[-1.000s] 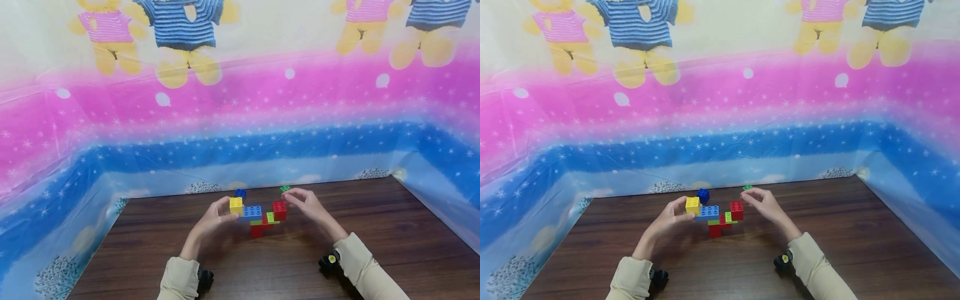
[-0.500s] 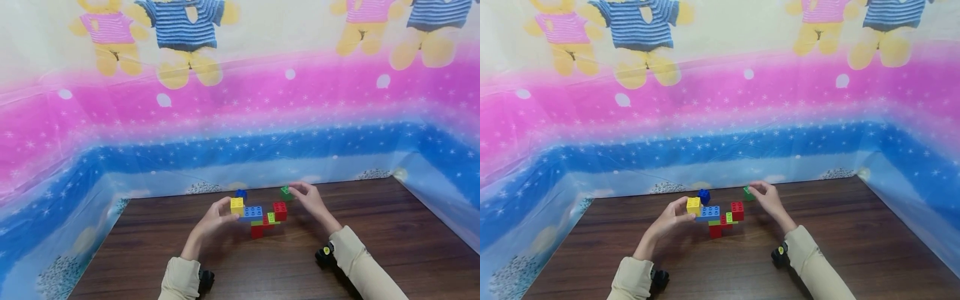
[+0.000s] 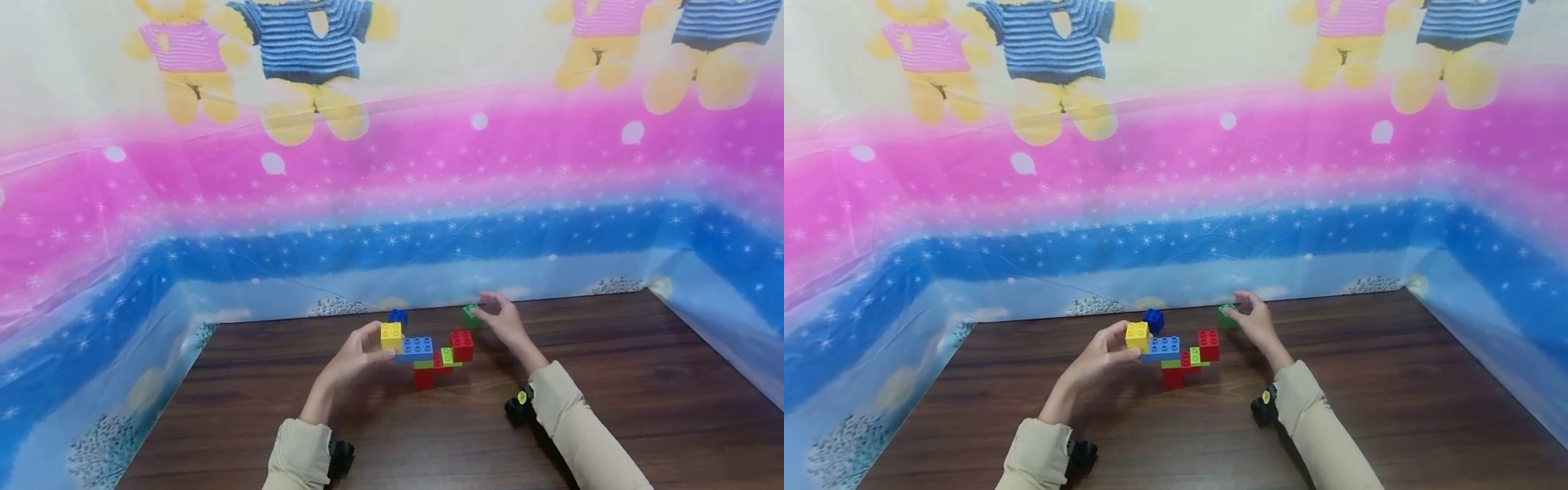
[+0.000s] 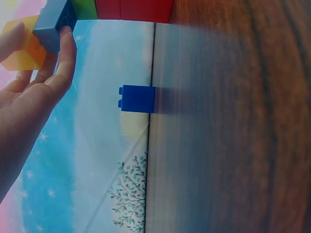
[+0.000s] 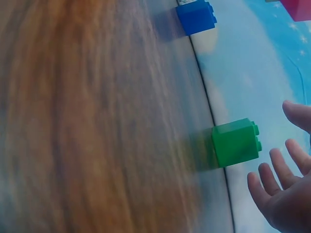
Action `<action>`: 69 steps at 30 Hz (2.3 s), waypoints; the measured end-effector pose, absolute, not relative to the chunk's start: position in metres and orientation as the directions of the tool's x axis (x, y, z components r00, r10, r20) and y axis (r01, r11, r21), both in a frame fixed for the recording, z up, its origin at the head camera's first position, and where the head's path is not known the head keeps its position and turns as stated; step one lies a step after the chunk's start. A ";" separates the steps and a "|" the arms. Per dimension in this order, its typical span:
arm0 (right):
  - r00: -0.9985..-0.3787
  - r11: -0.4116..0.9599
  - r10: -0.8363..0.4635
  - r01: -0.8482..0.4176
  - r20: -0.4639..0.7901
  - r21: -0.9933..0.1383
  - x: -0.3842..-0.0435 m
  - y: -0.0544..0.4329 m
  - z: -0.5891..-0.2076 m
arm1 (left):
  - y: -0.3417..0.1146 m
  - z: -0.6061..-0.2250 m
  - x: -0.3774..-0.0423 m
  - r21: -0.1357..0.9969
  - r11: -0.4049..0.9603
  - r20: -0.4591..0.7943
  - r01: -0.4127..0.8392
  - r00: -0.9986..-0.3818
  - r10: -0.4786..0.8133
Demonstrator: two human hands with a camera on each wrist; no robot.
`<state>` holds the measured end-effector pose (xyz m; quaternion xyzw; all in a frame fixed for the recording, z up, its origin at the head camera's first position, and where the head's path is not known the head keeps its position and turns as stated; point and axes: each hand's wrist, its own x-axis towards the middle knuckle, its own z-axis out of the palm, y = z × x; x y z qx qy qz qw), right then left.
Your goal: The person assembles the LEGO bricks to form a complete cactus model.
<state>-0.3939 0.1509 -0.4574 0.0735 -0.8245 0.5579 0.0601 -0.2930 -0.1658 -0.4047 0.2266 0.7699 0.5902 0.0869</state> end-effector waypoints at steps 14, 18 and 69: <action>-0.996 0.316 -0.045 -0.090 0.080 -0.944 -0.400 0.146 -0.473 | -0.166 -0.406 -0.294 0.946 0.199 0.141 0.255 -0.879 0.456; -0.997 0.322 -0.044 -0.081 0.071 -0.943 -0.399 0.145 -0.475 | -0.165 -0.406 -0.294 0.946 0.197 0.142 0.257 -0.877 0.459; -0.984 0.327 -0.097 -0.175 0.151 -0.929 -0.374 0.151 -0.433 | -0.165 -0.406 -0.294 0.948 0.218 0.118 0.232 -0.893 0.435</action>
